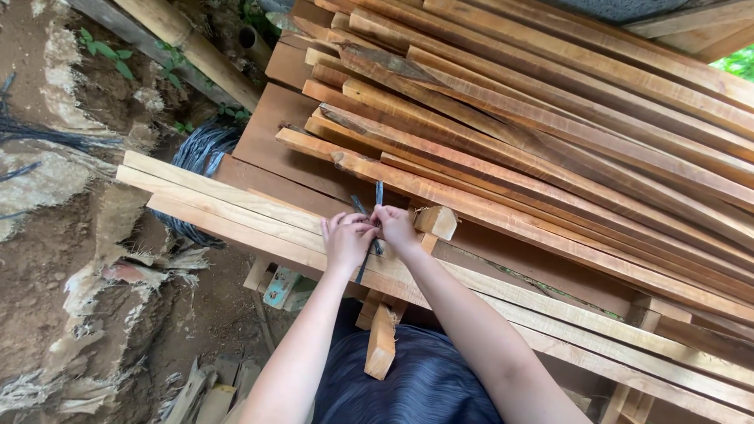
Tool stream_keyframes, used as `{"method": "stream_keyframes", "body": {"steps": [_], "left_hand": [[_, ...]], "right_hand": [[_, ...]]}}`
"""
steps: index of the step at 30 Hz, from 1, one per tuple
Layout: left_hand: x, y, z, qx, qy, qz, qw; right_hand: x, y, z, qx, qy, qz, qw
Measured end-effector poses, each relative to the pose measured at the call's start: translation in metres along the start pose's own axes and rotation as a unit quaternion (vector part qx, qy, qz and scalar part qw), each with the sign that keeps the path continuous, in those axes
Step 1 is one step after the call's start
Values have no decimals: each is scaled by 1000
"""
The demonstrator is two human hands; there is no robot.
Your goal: Bundling long wooden strips together using plastic ties.
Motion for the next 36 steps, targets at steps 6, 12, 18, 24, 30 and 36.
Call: {"method": "stream_keyframes", "body": {"steps": [6,12,18,24,30,36], "left_hand": [[-25,-16,21,31,-49,-45,997],[-47,-35,33,41,-13,-71,997],[-44,-53,76,-200,134,15,971],[75,-21,125,-316,-155,322,879],[-25,-11,123,-252,-335,750,512],[-22,-10,123,-295,-338,732,512]], "right_hand": [[8,7,1,11,48,-7,999],[10,10,-11,-109,-68,6,992],[73,-5,31,42,-75,358,930],[17,35,35,169,-74,540,822],[38,37,45,211,-10,553,806],[31,42,42,256,36,562,785]]}}
Point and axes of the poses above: each hand's wrist, its own z-axis away from the middle knuckle, its own y-axis out of the palm, x = y × z, the point moved 9 cm from there along -z, towards the middle knuckle, and after that the axes turned 15 degrees about z, right-handed, at the moved point
